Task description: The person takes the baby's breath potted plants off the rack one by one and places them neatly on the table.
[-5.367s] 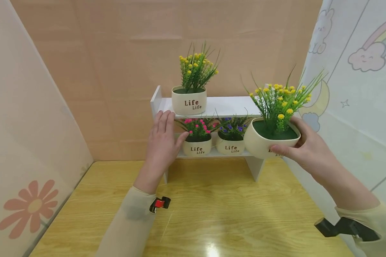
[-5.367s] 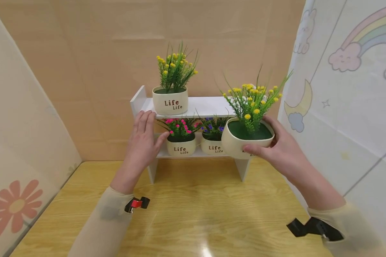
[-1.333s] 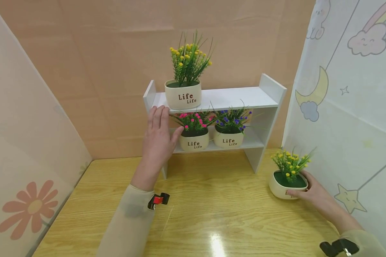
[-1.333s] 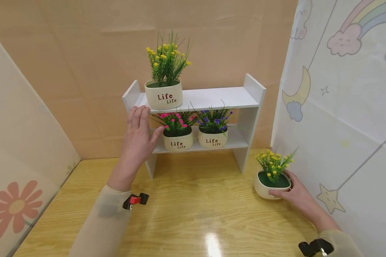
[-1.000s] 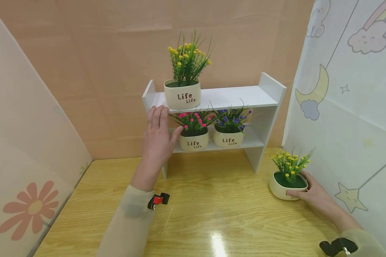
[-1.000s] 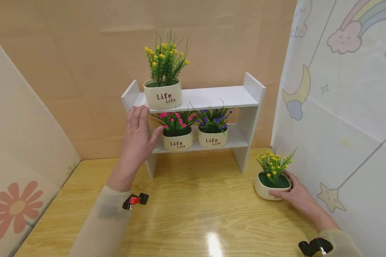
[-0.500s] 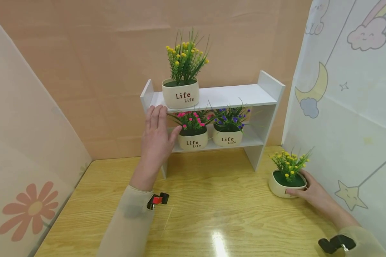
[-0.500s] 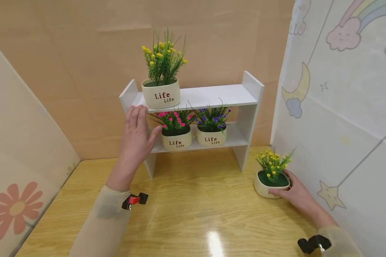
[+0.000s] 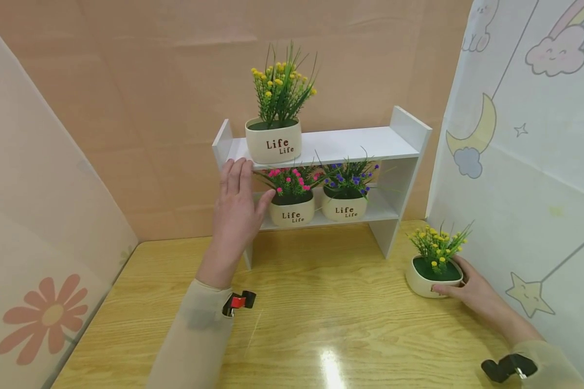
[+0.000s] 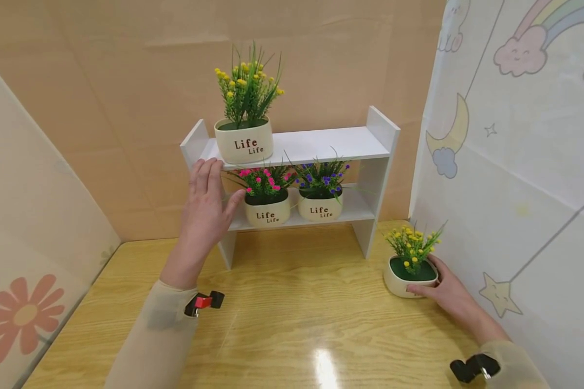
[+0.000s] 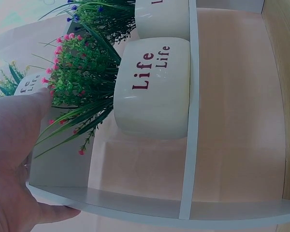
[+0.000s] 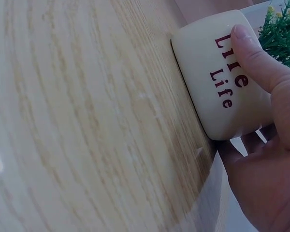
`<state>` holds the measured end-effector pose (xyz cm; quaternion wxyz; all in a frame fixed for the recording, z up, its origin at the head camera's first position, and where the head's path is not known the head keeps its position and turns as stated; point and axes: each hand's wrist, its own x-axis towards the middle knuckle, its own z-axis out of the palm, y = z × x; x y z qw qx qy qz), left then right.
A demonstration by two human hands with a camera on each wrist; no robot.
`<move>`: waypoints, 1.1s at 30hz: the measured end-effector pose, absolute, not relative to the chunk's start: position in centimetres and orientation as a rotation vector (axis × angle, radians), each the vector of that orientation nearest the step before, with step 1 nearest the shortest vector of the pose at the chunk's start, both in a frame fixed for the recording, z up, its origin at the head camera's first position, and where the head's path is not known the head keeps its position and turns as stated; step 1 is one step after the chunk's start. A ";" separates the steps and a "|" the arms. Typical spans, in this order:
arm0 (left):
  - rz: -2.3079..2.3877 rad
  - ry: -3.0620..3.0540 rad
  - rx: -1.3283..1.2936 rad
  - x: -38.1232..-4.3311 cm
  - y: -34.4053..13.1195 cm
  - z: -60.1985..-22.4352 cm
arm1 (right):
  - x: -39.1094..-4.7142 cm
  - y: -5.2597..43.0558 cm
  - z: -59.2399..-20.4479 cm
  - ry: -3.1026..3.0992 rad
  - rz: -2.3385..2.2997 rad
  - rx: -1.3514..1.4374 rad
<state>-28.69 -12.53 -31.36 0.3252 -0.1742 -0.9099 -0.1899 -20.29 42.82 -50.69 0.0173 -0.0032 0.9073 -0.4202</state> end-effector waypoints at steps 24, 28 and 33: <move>-0.481 -2.380 -0.440 -28.6 -12.7 -31.4 | -19.3 42.8 -49.4 2.837 -1.594 -0.205; -0.488 -2.385 -0.441 -28.7 -12.7 -31.4 | -19.0 43.1 -48.2 2.892 -1.630 -0.255; -0.489 -2.399 -0.434 -28.7 -12.6 -31.4 | -18.3 43.1 -46.1 2.924 -1.605 -0.257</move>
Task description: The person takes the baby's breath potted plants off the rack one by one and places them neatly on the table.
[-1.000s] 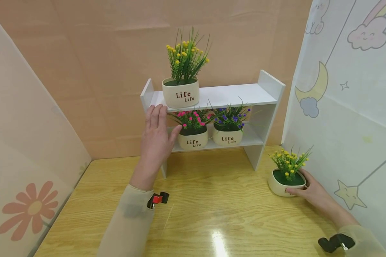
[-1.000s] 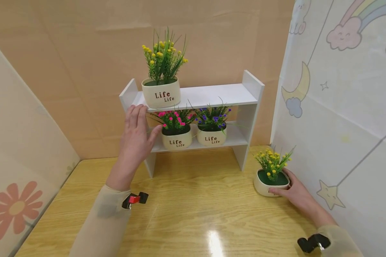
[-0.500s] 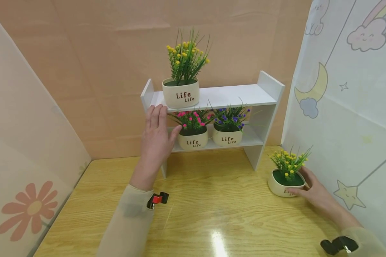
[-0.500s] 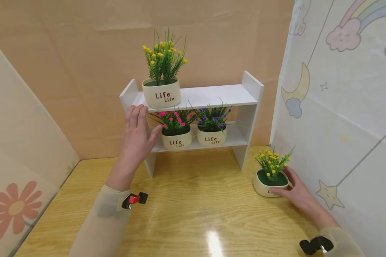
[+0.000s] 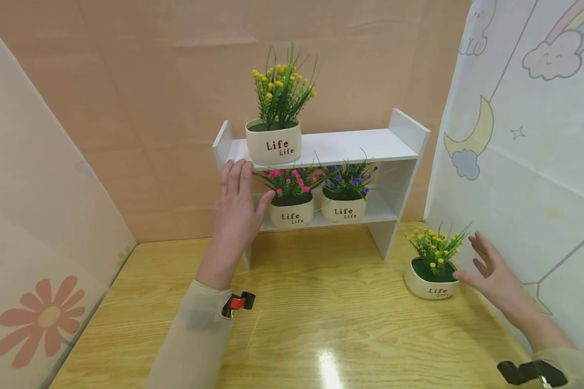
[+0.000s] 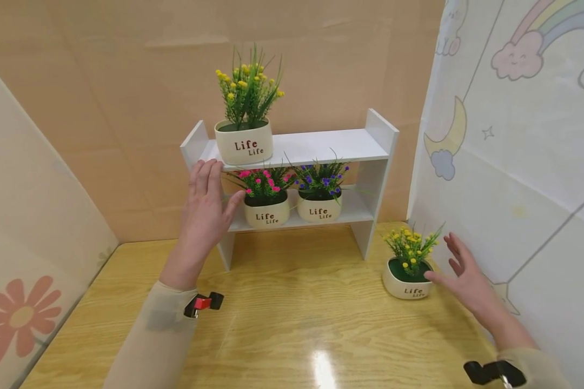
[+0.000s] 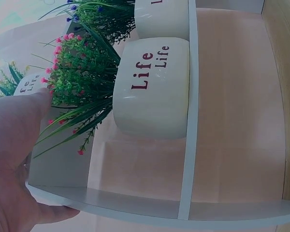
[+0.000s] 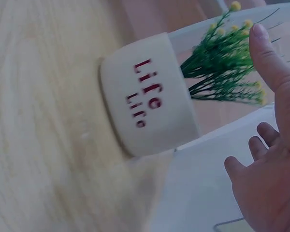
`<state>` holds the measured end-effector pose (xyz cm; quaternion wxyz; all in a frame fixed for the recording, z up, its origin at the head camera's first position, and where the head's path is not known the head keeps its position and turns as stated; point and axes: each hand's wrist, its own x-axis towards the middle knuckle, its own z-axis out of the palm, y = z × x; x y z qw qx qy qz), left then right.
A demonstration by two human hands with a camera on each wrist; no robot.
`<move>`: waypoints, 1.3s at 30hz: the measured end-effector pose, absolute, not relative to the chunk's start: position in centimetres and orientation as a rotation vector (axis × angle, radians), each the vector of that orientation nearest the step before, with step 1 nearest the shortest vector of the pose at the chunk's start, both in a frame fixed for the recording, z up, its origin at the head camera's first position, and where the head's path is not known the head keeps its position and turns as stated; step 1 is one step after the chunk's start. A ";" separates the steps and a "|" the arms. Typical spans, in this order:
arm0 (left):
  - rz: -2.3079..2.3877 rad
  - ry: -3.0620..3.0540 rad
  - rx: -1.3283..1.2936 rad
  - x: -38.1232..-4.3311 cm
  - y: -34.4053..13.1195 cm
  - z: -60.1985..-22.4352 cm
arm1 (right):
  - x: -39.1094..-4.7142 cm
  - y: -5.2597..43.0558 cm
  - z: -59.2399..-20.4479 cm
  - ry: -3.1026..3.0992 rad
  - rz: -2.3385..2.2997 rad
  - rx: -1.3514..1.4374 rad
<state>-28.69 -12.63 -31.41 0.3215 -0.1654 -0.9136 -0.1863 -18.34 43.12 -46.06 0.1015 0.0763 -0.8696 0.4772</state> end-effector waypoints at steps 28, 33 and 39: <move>-0.489 -2.440 -0.397 -28.3 -12.6 -31.2 | -17.2 33.4 -32.3 -2.439 1.153 0.296; -0.489 -2.447 -0.388 -28.2 -12.5 -31.3 | -17.7 31.4 -30.4 -2.413 1.176 0.317; -0.496 -2.450 -0.390 -28.2 -12.4 -31.2 | -18.9 28.5 -27.9 -2.397 1.209 0.412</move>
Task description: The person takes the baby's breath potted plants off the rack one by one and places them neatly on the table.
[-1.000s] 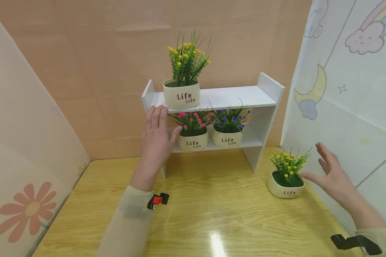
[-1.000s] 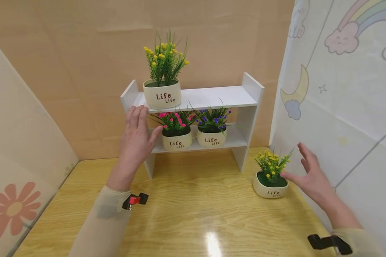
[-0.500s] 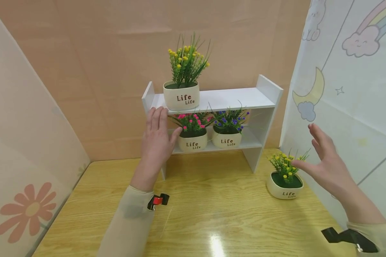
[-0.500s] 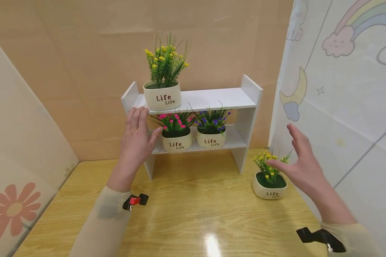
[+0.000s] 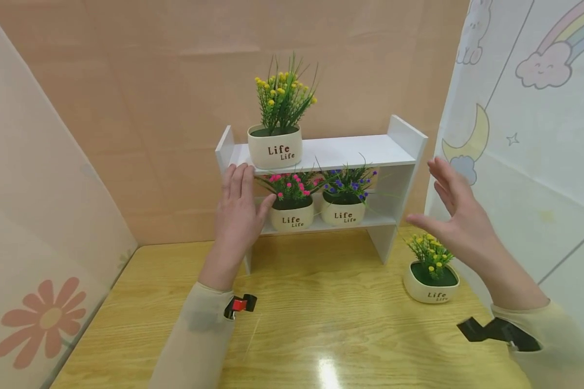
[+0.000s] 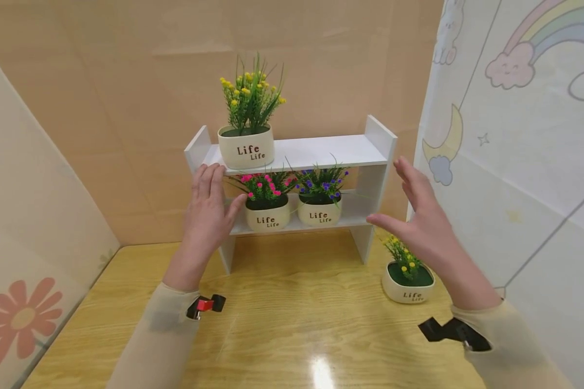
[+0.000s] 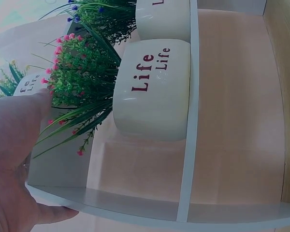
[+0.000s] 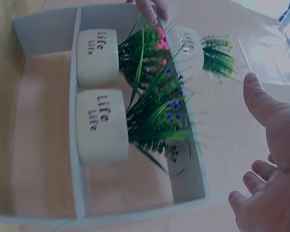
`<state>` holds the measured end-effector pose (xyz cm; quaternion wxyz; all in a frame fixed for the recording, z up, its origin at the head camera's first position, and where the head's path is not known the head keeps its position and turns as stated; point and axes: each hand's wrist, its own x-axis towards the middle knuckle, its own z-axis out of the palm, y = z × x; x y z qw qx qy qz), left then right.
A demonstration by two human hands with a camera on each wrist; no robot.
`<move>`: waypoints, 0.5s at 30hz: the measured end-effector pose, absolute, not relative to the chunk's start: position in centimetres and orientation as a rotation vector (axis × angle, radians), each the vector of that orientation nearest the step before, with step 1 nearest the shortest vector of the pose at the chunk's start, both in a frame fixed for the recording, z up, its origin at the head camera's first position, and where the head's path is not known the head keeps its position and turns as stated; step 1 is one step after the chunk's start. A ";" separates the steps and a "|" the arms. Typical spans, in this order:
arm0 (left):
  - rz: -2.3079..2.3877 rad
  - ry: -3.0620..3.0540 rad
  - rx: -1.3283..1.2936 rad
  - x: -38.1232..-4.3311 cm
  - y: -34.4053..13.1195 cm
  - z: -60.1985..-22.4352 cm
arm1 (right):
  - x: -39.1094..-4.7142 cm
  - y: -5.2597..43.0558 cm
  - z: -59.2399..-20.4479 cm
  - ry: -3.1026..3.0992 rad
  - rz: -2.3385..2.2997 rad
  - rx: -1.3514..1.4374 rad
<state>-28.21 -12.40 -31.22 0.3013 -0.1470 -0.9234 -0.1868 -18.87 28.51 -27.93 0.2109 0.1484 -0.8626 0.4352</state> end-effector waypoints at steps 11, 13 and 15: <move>-0.480 -2.442 -0.395 -28.2 -12.3 -31.3 | -21.7 23.1 -23.9 -2.429 1.192 0.589; -0.480 -2.435 -0.399 -28.1 -12.3 -31.3 | -22.3 22.4 -23.2 -2.433 1.186 0.618; -0.480 -2.425 -0.402 -28.1 -12.3 -31.3 | -22.9 21.7 -22.6 -2.437 1.199 0.641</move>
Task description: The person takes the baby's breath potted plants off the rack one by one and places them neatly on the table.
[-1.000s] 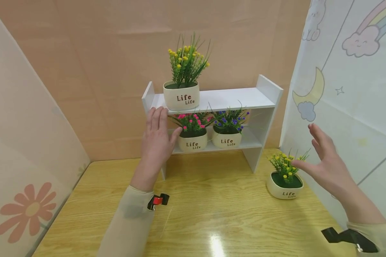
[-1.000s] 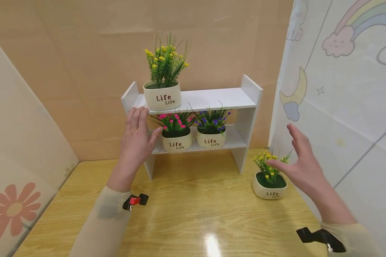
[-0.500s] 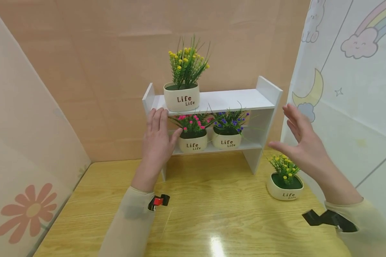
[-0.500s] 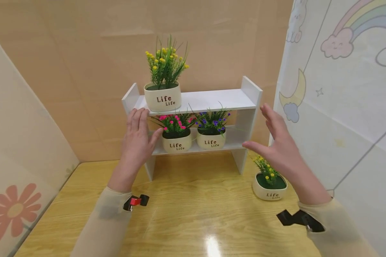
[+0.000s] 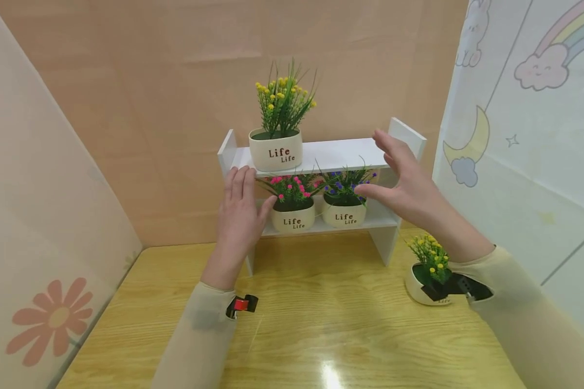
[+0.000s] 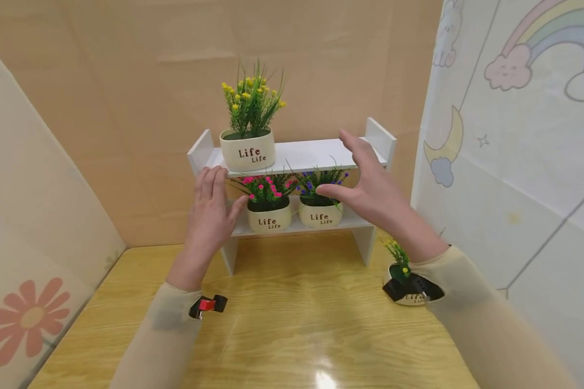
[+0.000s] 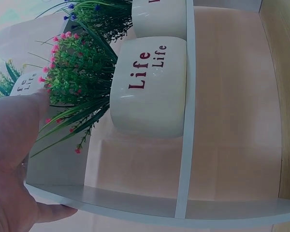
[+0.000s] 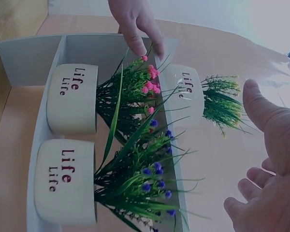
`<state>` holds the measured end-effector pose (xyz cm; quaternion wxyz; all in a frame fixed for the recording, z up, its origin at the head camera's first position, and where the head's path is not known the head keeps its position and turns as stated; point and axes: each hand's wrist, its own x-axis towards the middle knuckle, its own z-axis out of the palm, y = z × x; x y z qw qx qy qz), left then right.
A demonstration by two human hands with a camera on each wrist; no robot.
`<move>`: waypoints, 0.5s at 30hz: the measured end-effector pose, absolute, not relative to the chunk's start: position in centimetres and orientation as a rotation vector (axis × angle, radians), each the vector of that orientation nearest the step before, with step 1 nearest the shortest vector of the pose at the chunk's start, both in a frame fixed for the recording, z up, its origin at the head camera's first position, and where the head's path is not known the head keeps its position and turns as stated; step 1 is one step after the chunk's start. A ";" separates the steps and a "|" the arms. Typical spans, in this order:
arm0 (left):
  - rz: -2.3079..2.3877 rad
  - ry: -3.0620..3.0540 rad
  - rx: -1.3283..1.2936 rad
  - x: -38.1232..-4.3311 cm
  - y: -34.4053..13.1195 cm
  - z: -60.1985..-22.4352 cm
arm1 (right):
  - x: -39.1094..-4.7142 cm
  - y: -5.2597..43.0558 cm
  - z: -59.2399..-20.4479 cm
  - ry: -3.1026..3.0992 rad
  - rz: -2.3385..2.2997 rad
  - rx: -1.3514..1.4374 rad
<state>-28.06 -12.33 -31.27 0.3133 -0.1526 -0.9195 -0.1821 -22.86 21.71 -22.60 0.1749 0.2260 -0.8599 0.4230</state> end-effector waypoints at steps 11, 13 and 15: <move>-0.484 -2.411 -0.420 -28.0 -12.4 -31.2 | -26.1 18.7 -20.0 -2.493 1.187 0.693; -0.481 -2.408 -0.419 -28.0 -12.4 -31.2 | -26.7 18.3 -19.8 -2.515 1.165 0.688; -0.476 -2.414 -0.415 -28.0 -12.3 -31.3 | -27.2 17.9 -19.6 -2.541 1.138 0.679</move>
